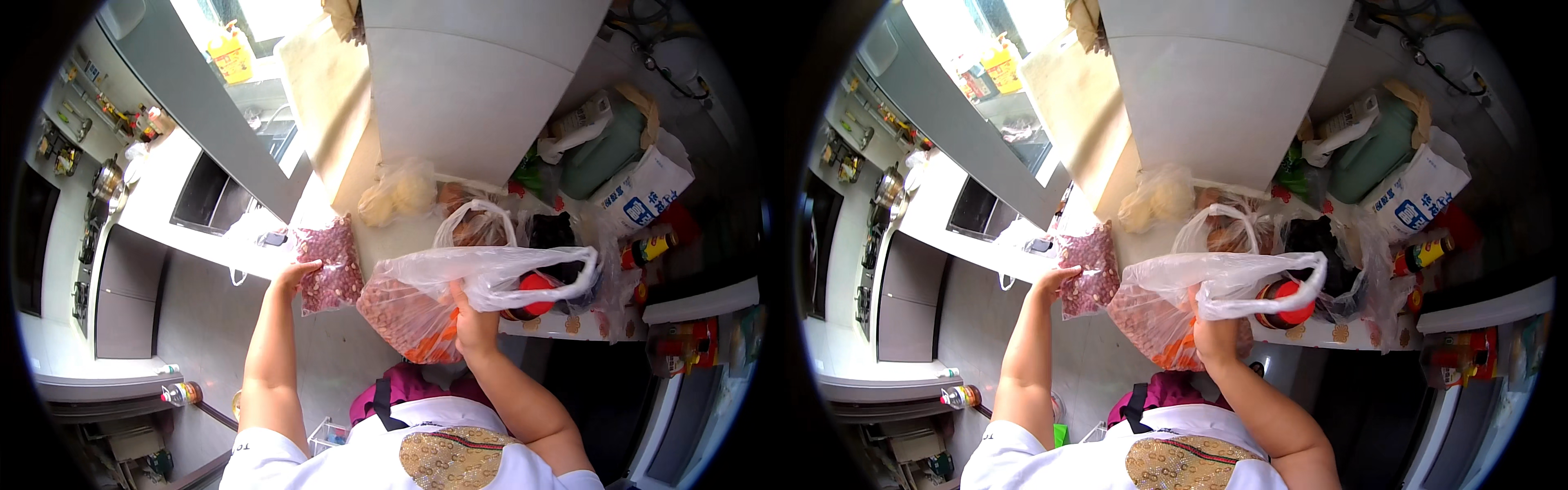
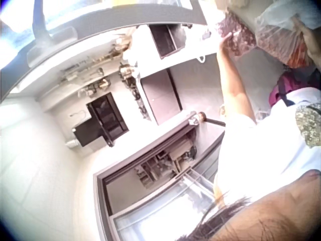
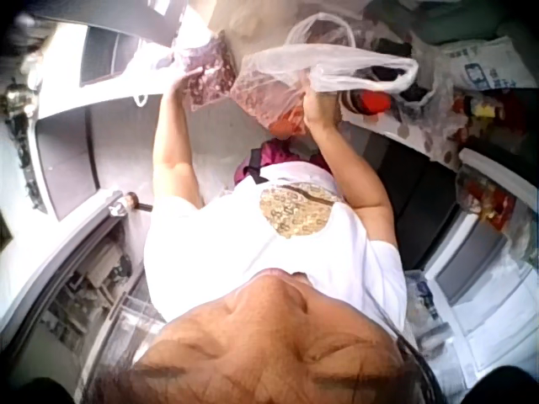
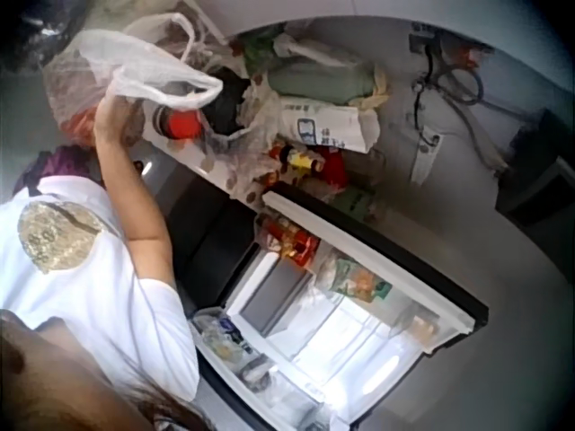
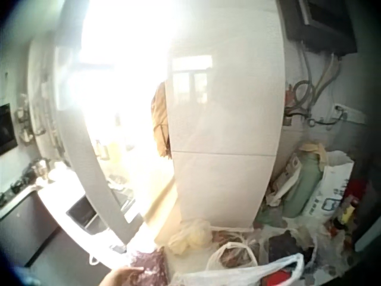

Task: The person picks up bags containing vegetables and peanuts from a counter and places them into a refrigerator drawer, then moves sauce jars and bottles onto the door shelves.

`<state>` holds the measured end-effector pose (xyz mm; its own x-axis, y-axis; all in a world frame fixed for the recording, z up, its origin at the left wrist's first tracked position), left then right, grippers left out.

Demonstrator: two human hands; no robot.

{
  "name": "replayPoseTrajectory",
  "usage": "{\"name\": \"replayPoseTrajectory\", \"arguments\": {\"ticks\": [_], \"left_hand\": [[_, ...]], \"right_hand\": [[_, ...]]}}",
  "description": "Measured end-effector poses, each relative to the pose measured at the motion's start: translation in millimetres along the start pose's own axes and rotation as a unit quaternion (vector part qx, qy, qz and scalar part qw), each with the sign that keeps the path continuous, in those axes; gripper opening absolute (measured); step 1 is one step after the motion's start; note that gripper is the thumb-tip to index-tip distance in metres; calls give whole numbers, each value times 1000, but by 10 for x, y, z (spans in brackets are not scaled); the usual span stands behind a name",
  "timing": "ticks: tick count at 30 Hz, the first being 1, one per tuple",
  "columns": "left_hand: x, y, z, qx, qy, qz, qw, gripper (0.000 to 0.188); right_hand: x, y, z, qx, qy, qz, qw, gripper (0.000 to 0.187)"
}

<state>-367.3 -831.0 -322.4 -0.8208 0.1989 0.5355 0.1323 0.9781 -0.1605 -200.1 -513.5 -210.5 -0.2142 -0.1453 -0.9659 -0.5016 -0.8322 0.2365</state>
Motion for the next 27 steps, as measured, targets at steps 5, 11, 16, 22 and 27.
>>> {"name": "replayPoseTrajectory", "arguments": {"ticks": [5, 11, 16, 22, 27], "left_hand": [[-148, 38, 284, -29, -1, -84, 996, 42], [-159, 242, 190, -90, -29, -154, 984, 55], [-320, 392, -44, -145, -20, -241, 959, 51], [-633, 714, -969, -376, 83, -306, 871, 62], [-188, 1554, -2058, -517, 86, -218, 823, 76]], "right_hand": [[81, 28, -86, 83, 89, 48, 991, 19], [319, -39, -35, 99, 234, 102, 962, 23], [79, -33, -1, 165, 278, 225, 919, 34], [-717, -411, -254, 175, 241, 347, 889, 36], [-1616, -967, -365, 223, 119, 346, 903, 45]]}}
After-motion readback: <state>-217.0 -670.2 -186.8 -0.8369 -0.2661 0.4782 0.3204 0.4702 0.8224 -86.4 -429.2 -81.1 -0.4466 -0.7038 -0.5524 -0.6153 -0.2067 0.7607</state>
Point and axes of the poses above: each hand's wrist, its own z-axis towards the middle knuckle, its own y-axis out of the palm, x = y × z, the point moved 3 cm from there along z, towards the middle knuckle, and after that the axes turned 13 degrees about -y, right-handed, at the moved point
